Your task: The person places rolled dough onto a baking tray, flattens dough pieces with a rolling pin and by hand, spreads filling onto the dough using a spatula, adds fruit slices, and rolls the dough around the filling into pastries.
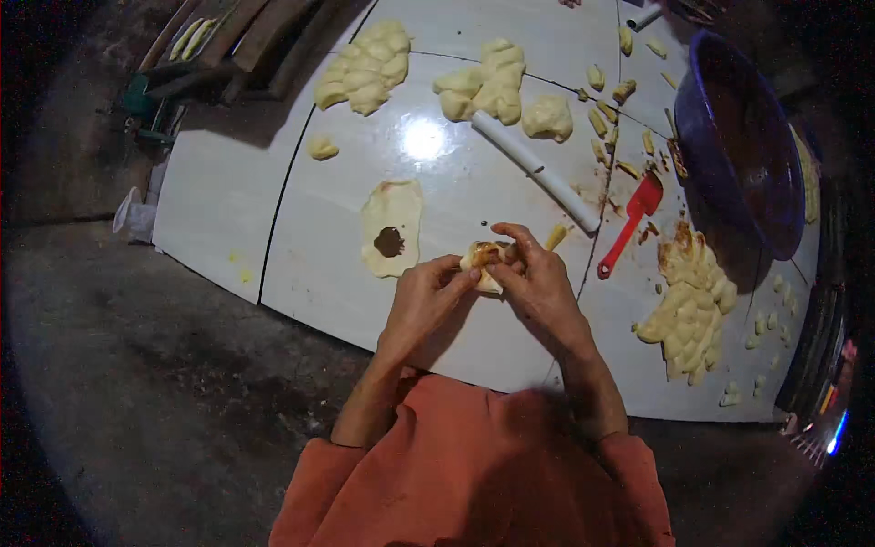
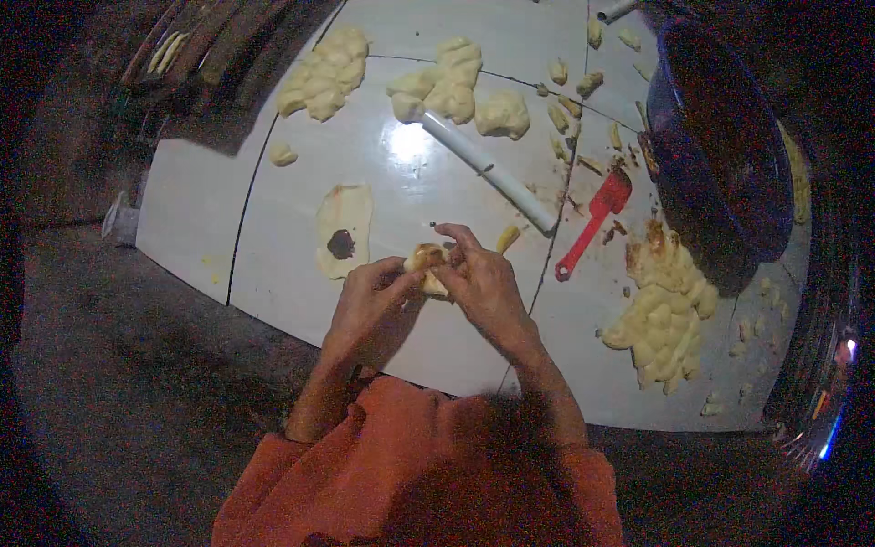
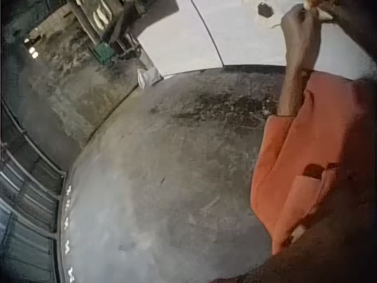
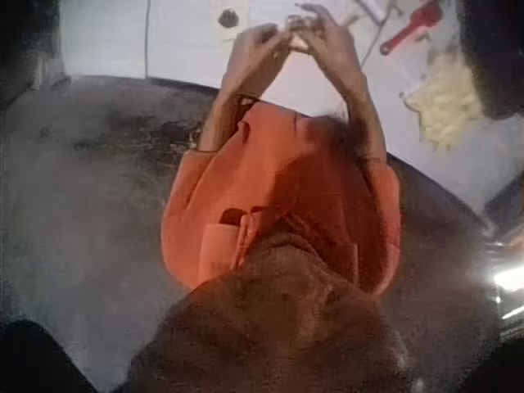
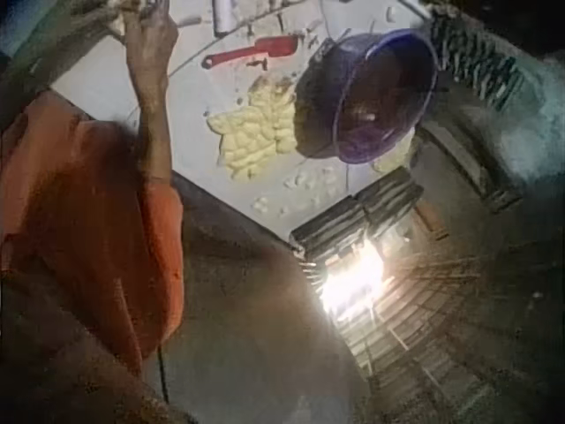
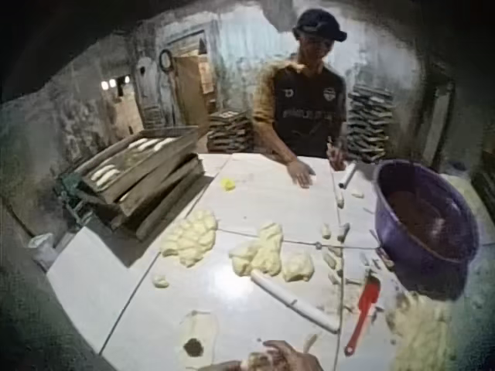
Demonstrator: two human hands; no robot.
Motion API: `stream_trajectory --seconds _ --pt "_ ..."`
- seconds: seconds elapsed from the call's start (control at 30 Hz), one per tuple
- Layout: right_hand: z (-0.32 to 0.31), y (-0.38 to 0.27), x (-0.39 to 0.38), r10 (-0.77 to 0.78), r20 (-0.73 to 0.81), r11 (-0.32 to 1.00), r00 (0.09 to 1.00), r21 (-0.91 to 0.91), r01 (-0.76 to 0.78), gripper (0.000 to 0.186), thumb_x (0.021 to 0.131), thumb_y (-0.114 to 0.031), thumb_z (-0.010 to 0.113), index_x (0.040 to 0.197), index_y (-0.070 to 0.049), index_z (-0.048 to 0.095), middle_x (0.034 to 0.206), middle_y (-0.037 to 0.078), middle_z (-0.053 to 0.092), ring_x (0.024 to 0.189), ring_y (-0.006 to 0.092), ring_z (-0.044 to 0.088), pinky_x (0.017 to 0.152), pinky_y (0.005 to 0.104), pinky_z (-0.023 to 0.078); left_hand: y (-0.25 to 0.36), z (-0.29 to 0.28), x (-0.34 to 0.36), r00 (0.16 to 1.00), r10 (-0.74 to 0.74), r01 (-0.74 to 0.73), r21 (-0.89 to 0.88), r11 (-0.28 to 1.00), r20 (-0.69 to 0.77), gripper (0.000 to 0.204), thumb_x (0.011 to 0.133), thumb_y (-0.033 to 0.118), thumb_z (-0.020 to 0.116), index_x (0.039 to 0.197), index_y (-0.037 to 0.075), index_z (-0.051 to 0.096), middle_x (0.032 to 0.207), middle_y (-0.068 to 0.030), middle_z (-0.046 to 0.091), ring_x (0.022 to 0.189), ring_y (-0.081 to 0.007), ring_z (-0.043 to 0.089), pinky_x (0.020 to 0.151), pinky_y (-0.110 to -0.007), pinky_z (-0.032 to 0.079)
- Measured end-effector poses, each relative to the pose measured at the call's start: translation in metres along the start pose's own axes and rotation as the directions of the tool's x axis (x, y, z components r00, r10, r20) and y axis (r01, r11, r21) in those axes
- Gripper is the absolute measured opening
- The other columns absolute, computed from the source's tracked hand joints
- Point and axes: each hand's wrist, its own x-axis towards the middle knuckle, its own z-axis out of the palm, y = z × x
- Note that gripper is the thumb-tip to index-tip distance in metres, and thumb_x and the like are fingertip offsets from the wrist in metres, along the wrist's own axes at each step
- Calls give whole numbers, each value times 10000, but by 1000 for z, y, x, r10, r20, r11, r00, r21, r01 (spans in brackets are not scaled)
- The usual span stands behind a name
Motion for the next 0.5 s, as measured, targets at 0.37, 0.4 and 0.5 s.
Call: stream_trajectory --seconds 0.37,0.4,0.5 --pt "34 11 -17 -356 -154 856 922 -450 255 639 1033 -479 536 1478 -22 501 1507 179 524 1398 388 483 1151 534 363 -41 24 -12 779 625 -488 673 555 48 700 949 341 667 1537 48 424 1596 -160 422 1453 -354 411 1131 -580 322" --pt "38 21 -17 -348 -159 857 924 -453 244 639 1033 -479 536 1478 -22 501 1507 179 524 1398 388 483 1151 534 363 -46 30 -9 767 631 -504 719 479 116 746 950 367 656 1564 46 381 1633 -161 371 1485 -360 369 1143 -617 286" --pt "49 52 -20 -380 111 553 918 -768 322 920 944 -731 427 1609 -101 341 1691 97 285 1575 279 218 1249 649 46 -59 32 -11 792 591 -478 754 451 149 825 946 499 621 1572 24 367 1657 -151 336 1525 -353 315 1173 -705 179"
